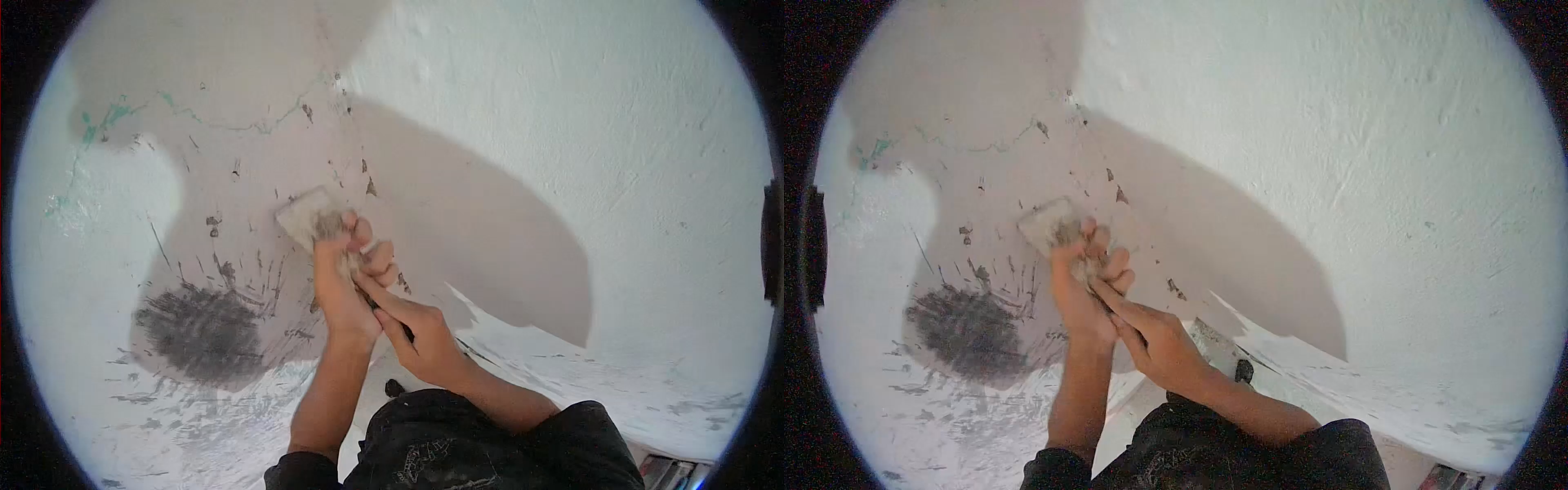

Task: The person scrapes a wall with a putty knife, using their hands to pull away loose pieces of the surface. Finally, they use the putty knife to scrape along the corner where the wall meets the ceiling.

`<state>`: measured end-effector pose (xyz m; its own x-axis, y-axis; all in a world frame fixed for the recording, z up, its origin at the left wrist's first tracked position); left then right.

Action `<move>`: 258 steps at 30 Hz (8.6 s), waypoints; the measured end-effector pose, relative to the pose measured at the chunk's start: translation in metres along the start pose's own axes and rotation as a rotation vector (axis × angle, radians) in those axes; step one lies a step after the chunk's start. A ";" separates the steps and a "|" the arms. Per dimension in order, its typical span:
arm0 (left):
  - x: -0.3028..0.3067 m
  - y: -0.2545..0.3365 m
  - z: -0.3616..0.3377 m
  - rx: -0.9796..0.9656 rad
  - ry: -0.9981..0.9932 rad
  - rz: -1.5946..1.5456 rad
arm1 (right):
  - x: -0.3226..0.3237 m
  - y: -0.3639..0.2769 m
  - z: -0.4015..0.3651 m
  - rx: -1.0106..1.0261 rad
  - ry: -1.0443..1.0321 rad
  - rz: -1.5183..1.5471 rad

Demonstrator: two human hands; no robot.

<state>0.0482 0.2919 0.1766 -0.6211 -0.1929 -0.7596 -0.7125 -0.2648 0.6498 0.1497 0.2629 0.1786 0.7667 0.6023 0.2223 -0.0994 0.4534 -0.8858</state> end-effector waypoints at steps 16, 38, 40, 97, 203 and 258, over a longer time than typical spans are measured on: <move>0.154 -0.062 -0.124 0.086 0.272 0.056 | -0.074 0.082 -0.111 -0.189 -0.530 -0.212; -0.044 0.022 0.034 -0.090 0.007 0.226 | 0.019 -0.010 0.041 0.082 0.183 -0.096; -0.043 0.024 0.038 -0.063 -0.030 0.229 | 0.017 -0.015 0.036 0.068 0.178 -0.125; -0.049 0.033 0.038 -0.040 -0.044 0.260 | 0.020 -0.034 0.033 0.105 0.191 -0.143; -0.040 0.022 0.036 -0.080 0.073 0.405 | 0.026 -0.013 0.039 0.014 0.178 -0.107; 0.097 -0.058 -0.041 0.180 0.043 0.132 | 0.006 0.046 -0.045 -0.283 -0.283 -0.279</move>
<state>0.0425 0.2496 0.0644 -0.7009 -0.2560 -0.6657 -0.6753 -0.0622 0.7349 0.1780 0.2575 0.1208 0.5334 0.6560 0.5340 0.2913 0.4502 -0.8441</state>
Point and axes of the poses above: each hand's wrist, its own z-axis towards the middle knuckle, its own x-axis out of the back of the hand, y = z × x, the point moved 9 cm from there along z, towards the middle knuckle, and after that the axes turned 8 degrees about -y, right-handed, at the moved point
